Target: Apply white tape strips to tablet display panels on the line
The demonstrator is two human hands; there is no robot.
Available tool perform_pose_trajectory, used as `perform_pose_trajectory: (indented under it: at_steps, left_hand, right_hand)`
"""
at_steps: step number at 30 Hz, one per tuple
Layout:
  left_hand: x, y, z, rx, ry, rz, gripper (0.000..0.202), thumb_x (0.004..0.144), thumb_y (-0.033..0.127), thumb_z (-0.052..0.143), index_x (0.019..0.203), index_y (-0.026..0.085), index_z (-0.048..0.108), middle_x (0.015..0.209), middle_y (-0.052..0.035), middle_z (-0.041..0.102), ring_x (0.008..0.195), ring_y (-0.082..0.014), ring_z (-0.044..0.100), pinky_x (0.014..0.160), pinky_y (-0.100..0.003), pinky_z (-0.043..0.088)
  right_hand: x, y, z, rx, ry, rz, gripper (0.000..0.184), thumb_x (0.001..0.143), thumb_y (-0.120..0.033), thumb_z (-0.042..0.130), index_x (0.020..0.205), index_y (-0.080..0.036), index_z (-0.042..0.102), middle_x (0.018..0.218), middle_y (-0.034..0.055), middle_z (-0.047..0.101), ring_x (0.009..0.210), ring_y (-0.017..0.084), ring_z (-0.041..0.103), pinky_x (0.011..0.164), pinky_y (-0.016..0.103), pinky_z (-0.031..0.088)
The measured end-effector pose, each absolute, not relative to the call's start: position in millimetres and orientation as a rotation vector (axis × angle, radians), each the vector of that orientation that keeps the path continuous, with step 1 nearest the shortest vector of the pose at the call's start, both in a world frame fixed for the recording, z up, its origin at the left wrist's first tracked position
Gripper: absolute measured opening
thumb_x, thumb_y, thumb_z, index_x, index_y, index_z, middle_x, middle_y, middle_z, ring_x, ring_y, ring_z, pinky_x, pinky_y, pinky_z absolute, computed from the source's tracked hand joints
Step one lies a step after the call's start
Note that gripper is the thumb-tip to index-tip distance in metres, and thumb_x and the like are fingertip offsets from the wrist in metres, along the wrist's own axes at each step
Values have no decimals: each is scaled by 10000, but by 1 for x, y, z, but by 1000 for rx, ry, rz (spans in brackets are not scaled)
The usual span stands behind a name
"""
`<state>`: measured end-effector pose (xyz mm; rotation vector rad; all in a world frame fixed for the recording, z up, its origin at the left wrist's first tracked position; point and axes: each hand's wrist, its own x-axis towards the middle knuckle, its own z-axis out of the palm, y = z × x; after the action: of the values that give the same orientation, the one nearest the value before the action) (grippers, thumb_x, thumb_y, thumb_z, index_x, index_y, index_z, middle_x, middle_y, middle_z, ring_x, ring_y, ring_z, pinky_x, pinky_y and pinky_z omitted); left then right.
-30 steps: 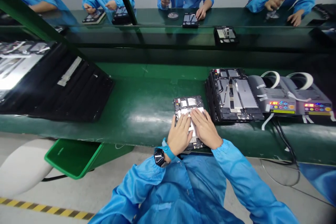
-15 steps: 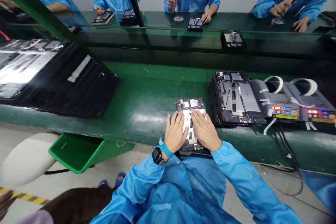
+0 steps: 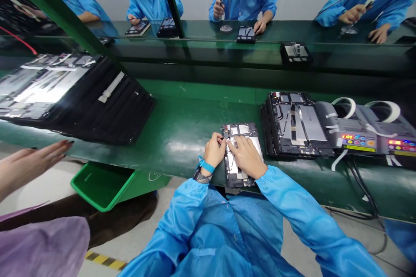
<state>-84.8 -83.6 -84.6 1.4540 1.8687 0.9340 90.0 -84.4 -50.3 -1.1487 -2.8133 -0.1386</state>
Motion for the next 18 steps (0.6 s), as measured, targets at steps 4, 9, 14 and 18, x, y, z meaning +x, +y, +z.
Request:
perform_pose_trajectory:
  at_steps: [4,9,14,18]
  left_hand:
    - [-83,-85,-86,1437,1889,938,94,966,237,623,1009,228,540,806,18,654,777,-169,666,770,-288,487]
    - [-82,-80,-90,1406,1931,930,129,942,225,656,987,233,536,779,35,648,763,-167,662,786,-294,482]
    - [-79,-74,-91,1371,1986,959,69,946,188,606,953,233,554,777,22,652,798,-185,677,845,-334,512]
    - [-74,-106,-89,1404,1995,1081,183,1015,260,503,1167,214,593,1071,-86,727,1075,-231,684,1031,-424,514]
  right_hand:
    - [88,-82,-52,-1088,-2815,-178,458,1024,-109,479,1461,-108,618,1377,235,624,1220,343,540,1036,483,438]
    - [84,-78,-49,-1123,-2801,-67,448,1023,-84,460,1436,-78,633,1370,243,640,1217,335,573,1032,482,469]
    - [115,-119,-60,-1289,-2442,119,526,1044,-171,482,1568,-131,505,1610,252,467,1481,364,441,1185,591,392]
    - [141,-179,-91,-1492,-1936,346,618,1097,-335,425,1682,-179,305,1706,222,361,1573,354,375,1199,585,440]
